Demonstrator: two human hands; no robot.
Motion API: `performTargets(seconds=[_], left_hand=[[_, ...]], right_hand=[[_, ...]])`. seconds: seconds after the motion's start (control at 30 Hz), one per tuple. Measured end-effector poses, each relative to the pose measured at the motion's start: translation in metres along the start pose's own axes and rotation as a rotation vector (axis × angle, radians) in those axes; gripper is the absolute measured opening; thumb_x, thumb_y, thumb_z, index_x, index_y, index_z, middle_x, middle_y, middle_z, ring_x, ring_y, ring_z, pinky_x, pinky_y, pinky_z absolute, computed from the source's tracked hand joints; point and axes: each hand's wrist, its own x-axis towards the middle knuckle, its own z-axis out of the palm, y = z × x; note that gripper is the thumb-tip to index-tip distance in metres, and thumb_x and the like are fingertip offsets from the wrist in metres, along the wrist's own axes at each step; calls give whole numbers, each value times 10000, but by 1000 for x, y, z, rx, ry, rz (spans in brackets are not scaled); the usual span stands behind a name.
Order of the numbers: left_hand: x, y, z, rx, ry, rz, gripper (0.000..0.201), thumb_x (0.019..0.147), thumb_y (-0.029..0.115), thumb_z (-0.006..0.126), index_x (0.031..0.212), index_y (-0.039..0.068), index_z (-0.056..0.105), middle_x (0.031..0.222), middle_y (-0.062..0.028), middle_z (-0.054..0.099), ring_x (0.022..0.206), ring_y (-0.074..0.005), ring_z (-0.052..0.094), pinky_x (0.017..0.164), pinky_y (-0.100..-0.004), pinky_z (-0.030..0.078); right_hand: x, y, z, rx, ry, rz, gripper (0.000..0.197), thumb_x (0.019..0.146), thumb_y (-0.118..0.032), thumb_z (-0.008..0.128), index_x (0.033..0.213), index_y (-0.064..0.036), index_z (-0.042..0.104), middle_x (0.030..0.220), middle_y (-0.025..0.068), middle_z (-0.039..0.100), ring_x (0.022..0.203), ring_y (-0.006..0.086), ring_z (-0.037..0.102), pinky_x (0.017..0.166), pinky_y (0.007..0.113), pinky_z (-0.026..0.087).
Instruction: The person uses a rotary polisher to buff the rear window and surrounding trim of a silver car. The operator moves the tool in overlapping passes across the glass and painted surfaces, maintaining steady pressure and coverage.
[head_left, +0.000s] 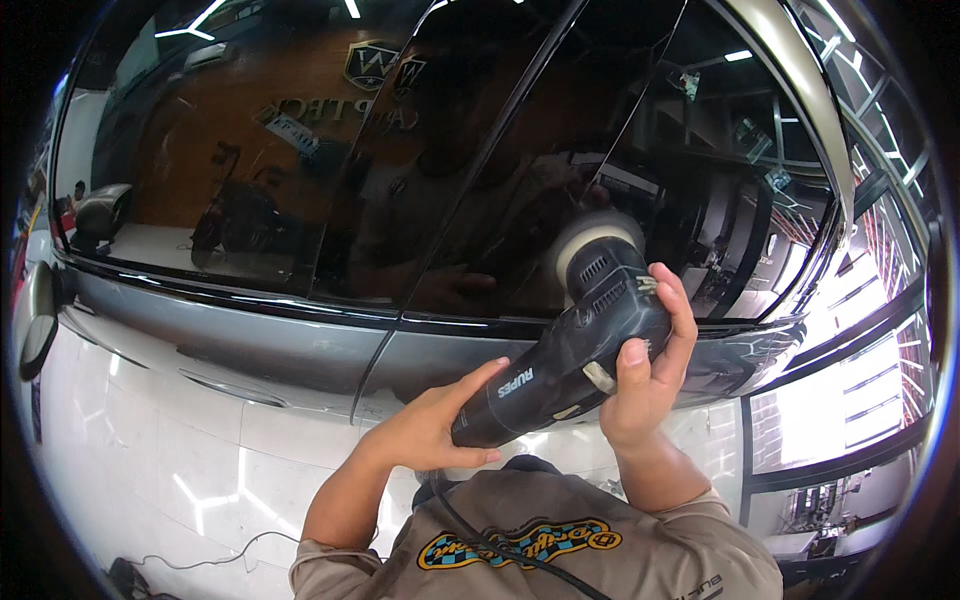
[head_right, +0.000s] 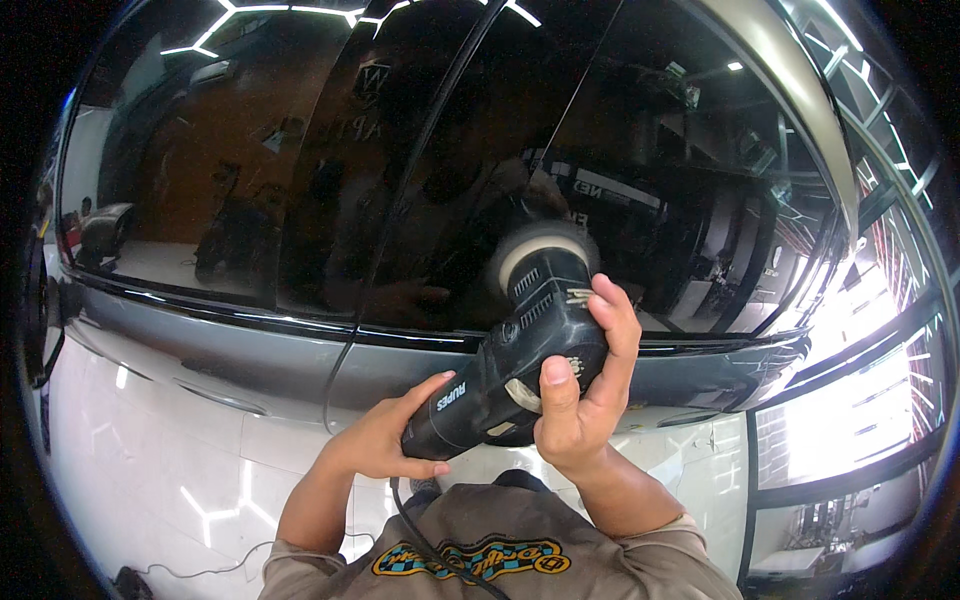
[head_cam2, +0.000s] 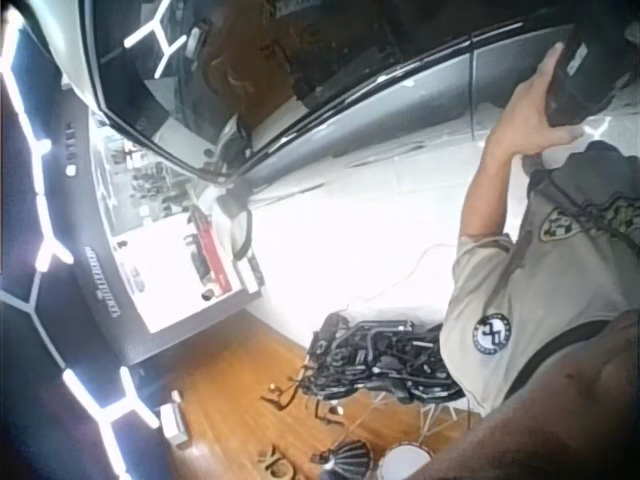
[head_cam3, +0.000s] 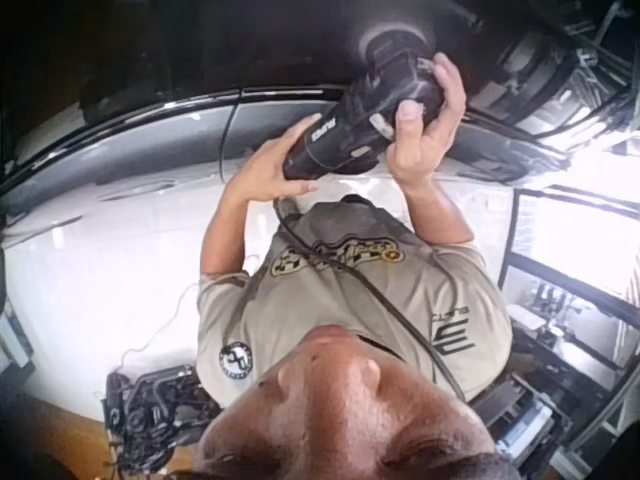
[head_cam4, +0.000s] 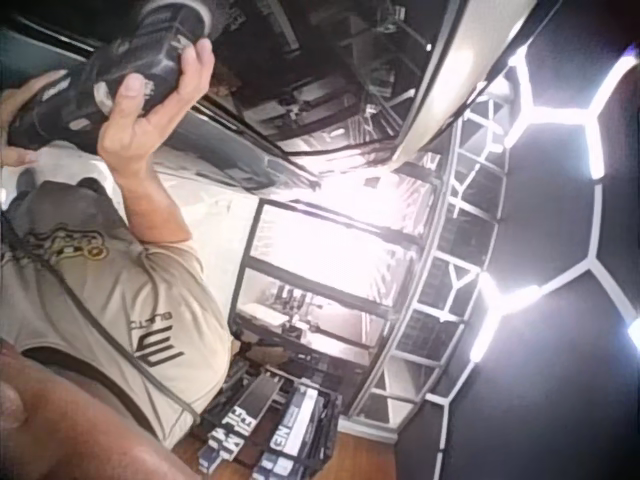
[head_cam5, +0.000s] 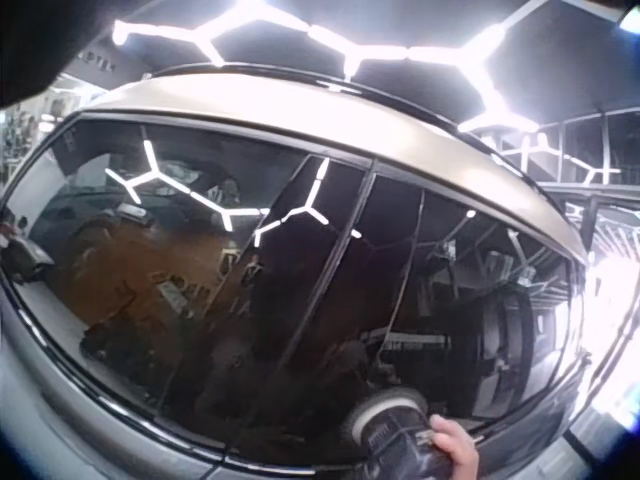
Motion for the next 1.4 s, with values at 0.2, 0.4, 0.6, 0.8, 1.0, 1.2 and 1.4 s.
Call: performTargets(seconds=[0.2,0.4,0.6,0.8,1.0,1.2,1.4], left_hand=[[-13,0,-19,20,-73,-84,1052,740,298,858,1604,105,289,1431,-270,562,1292,-440,572,1084,-425,437],[-24,-2,-35,142,-66,-92,1087,679,326,898,1575,62,342,1343,-254,630,1226,-416,630,1051,-402,461],[-4,11,-29,195,-85,-117,1111,633,295,916,1559,39,358,1247,-246,677,1170,-398,668,1023,-385,477],[46,30,1,267,-157,-81,1111,658,273,910,1576,43,327,1231,-276,673,1171,-419,662,1025,-398,478],[124,52,65,196,-100,-38,1129,666,232,931,1573,-1,301,1343,-246,618,1240,-337,620,1087,-390,425],[208,56,159,-9,133,158,1106,751,253,896,1591,-9,227,1428,-250,549,1310,-316,561,1112,-401,405],[291,62,241,-129,152,204,1148,807,201,838,1600,-13,36,1538,-247,349,1418,-317,408,1167,-440,336]], right_hand=[[-28,4,7,-28,30,20,585,1030,-383,528,1437,17,401,1516,259,406,1375,322,431,1161,432,314],[-40,7,13,-13,3,-20,576,978,-302,643,1401,29,434,1483,280,414,1415,407,394,1178,490,287],[-41,20,0,42,94,7,564,972,-277,644,1402,23,435,1480,278,415,1414,416,394,1173,502,293],[-35,44,-44,53,255,40,542,966,-268,620,1388,34,464,1468,275,443,1381,398,434,1162,488,313],[9,78,-121,90,346,10,526,947,-236,621,1375,47,507,1451,249,478,1330,332,487,1139,420,351],[67,100,-185,455,425,71,761,955,-379,684,1496,61,381,1466,211,455,1290,251,498,1108,389,381],[44,149,-251,285,30,136,1276,819,-213,814,1584,-34,-191,1482,307,409,1324,367,527,1094,433,440]])
